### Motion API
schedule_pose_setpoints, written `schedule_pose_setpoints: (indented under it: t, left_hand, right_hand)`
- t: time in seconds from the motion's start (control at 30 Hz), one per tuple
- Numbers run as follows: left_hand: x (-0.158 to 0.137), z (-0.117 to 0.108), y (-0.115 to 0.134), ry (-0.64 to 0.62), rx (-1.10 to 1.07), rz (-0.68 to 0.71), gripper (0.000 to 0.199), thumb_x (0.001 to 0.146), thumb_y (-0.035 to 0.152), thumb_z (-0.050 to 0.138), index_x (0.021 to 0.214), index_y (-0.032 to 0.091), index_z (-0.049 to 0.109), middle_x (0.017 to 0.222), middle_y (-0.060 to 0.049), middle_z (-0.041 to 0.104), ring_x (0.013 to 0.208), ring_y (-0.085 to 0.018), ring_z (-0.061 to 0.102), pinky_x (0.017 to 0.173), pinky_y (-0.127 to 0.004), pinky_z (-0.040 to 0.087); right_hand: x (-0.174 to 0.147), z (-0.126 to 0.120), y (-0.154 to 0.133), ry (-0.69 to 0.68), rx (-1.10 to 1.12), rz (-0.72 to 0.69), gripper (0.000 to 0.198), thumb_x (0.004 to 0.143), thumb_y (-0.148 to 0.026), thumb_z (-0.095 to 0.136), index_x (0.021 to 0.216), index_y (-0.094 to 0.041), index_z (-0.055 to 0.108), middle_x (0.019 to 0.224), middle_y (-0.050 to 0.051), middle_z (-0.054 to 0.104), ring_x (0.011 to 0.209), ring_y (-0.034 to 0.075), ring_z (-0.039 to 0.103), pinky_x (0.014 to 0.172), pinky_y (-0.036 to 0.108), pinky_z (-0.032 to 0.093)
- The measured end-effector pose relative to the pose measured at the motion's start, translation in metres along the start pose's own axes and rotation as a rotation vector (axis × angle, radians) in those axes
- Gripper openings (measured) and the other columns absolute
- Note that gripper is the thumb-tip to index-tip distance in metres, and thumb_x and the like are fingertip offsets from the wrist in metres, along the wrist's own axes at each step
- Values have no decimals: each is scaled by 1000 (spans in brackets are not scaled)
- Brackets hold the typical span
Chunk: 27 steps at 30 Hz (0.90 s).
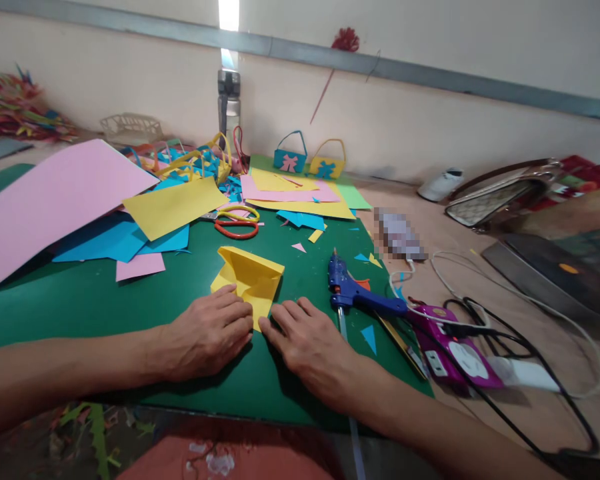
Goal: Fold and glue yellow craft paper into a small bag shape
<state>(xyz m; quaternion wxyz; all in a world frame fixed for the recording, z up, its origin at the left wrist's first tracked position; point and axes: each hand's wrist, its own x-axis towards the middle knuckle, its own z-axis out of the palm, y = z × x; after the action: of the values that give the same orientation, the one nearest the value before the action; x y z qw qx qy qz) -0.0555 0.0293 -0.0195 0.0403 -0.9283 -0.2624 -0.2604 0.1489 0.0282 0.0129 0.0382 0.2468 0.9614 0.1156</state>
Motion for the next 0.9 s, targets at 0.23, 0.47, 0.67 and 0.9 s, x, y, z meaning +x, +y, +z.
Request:
schedule_pose_setpoints:
  t: [0.23, 0.47, 0.67, 0.9]
  left_hand:
    - [2, 2, 0, -78, 31, 8, 21, 89, 17, 41, 81, 15, 61, 85, -8, 62, 79, -18, 56, 84, -40, 45]
    - [1, 0, 0, -101, 47, 5, 23, 89, 19, 40, 82, 16, 62, 85, -7, 62, 76, -18, 55, 83, -40, 44]
    - [6, -4, -2, -78, 35, 5, 27, 89, 17, 38, 76, 17, 62, 77, -5, 62, 73, -15, 55, 81, -34, 44]
    - [9, -5, -3, -47, 41, -45, 28, 89, 22, 41, 70, 17, 61, 72, -3, 63, 70, -15, 56, 82, -35, 40]
  right_hand:
    - [0, -9, -9, 17, -96, -62, 17, 83, -11, 43, 96, -9, 54, 79, 10, 56, 69, 21, 52, 53, 33, 36]
    - [7, -10, -16, 83, -228, -120, 13, 81, -7, 42, 79, -10, 54, 65, 7, 54, 56, 18, 48, 44, 30, 27]
    - [12, -10, -16, 120, -257, -158, 18, 81, -5, 38, 74, -13, 52, 62, 6, 53, 51, 17, 48, 42, 30, 22]
    - [14, -5, -10, 167, -242, -130, 17, 82, -7, 38, 73, -16, 49, 63, 5, 52, 53, 18, 49, 43, 30, 27]
